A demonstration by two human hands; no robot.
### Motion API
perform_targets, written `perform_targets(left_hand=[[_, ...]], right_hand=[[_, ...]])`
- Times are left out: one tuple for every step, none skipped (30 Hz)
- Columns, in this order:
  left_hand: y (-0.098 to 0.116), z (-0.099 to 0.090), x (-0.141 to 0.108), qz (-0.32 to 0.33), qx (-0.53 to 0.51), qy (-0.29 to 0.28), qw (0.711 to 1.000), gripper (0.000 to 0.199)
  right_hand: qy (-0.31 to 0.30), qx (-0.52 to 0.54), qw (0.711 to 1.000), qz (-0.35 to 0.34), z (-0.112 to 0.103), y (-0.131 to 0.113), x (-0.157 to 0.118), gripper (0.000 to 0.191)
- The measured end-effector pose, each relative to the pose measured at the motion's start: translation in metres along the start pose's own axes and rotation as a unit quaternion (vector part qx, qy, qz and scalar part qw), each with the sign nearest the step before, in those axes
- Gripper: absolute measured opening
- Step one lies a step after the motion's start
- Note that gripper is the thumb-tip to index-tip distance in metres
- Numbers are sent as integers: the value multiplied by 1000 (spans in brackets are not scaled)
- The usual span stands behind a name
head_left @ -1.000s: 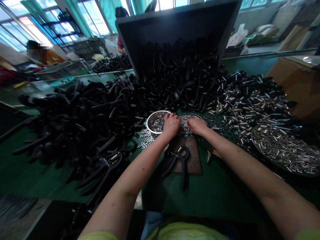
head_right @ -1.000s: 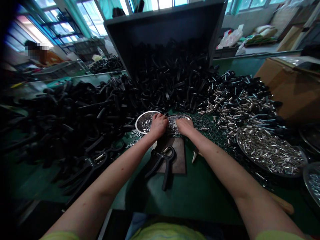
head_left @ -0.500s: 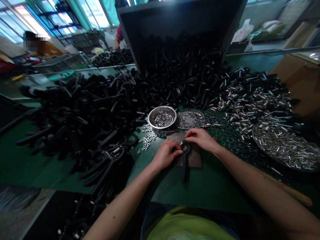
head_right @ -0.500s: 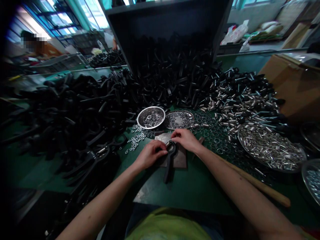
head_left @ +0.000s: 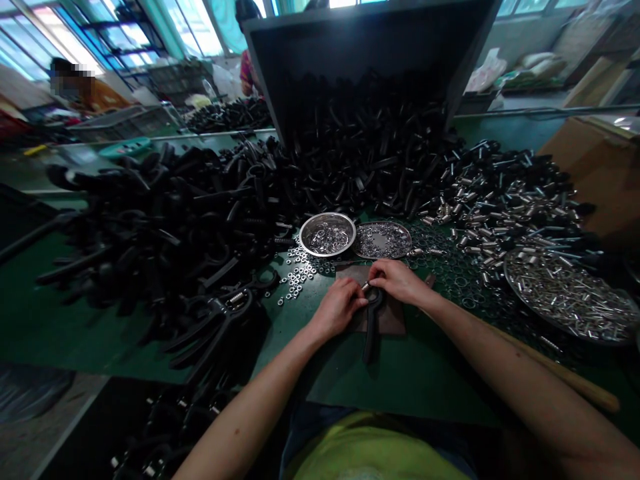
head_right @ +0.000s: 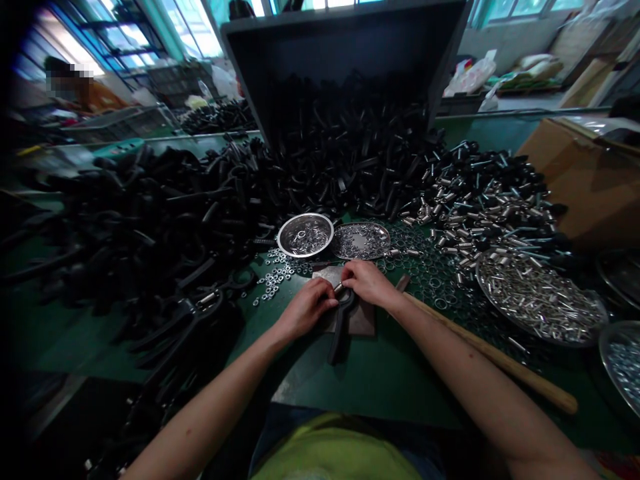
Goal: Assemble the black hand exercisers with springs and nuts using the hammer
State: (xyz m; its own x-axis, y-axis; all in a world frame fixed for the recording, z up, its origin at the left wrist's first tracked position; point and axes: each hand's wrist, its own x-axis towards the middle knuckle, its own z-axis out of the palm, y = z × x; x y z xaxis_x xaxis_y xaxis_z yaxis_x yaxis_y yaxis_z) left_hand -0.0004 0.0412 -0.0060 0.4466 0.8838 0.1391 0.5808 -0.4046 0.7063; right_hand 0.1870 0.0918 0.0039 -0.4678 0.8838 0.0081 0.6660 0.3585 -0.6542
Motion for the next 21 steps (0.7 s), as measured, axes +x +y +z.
perform_targets(left_hand=[[-1, 0, 0, 2, -6, -3, 1000, 8], [-1, -1, 0, 3, -10, -7, 1000, 8], [-1, -1, 1, 4, -13, -10, 1000, 8], [-1, -1, 1, 4, -13, -13, 1000, 8], [-1, -2, 2, 4, -10, -16, 1000, 8], [0, -2, 2, 4, -6, -18, 1000, 8], [0, -2, 3, 4, -2, -20, 1000, 8], [1, -2, 4, 4, 0, -21, 1000, 7], [1, -2, 4, 2, -1, -21, 1000, 7], [2, -2, 5, -1, -4, -22, 1000, 7], [2, -2, 5, -4, -10, -22, 1000, 6], [2, -2, 6, -6, -18, -22, 1000, 7], [1, -2, 7, -10, -27, -24, 999, 7], [1, -2, 7, -16, -37, -26, 999, 8], [0, -1, 8, -26, -50, -29, 998, 9], [-1, -1, 9, -38, -63, -30, 997, 10], [-2, -1, 10, -54, -76, -30, 995, 10], [-3, -1, 12, -71, -91, -31, 993, 11], [-4, -1, 13, -87, -107, -32, 990, 11], [-4, 0, 14, -102, -122, -33, 987, 11], [-5, 0, 15, -115, -137, -36, 983, 11]], right_hand=[[-2, -4, 1000, 1, 0, 0, 0, 6], [-4, -9, 1000, 1, 0, 0, 0, 6], [-6, -14, 1000, 1, 0, -1, 0, 6], [-10, -19, 1000, 1, -1, -2, 1, 7], [-13, -25, 1000, 0, -1, -4, 2, 7], [-17, -30, 999, -1, -3, -6, 3, 7], [-21, -34, 999, -1, -4, -9, 4, 8], [-27, -36, 999, 0, -5, -11, 5, 8], [-33, -36, 999, 2, -6, -13, 7, 9], [-40, -34, 999, 5, -8, -13, 8, 9], [-47, -28, 998, 8, -8, -13, 8, 8], [-54, -21, 998, 11, -9, -12, 9, 8], [-59, -13, 998, 14, -9, -10, 9, 8], [-63, -4, 998, 18, -8, -7, 9, 7], [-65, 4, 998, 22, -7, -4, 9, 7], [-66, 11, 997, 26, -6, -1, 9, 6], [-66, 16, 997, 29, -4, 1, 9, 6], [-64, 19, 997, 32, -2, 2, 10, 6], [-61, 21, 997, 35, 0, 2, 10, 8], [-57, 22, 997, 37, 0, 1, 9, 10], [-52, 22, 998, 37, 0, -1, 7, 14]])
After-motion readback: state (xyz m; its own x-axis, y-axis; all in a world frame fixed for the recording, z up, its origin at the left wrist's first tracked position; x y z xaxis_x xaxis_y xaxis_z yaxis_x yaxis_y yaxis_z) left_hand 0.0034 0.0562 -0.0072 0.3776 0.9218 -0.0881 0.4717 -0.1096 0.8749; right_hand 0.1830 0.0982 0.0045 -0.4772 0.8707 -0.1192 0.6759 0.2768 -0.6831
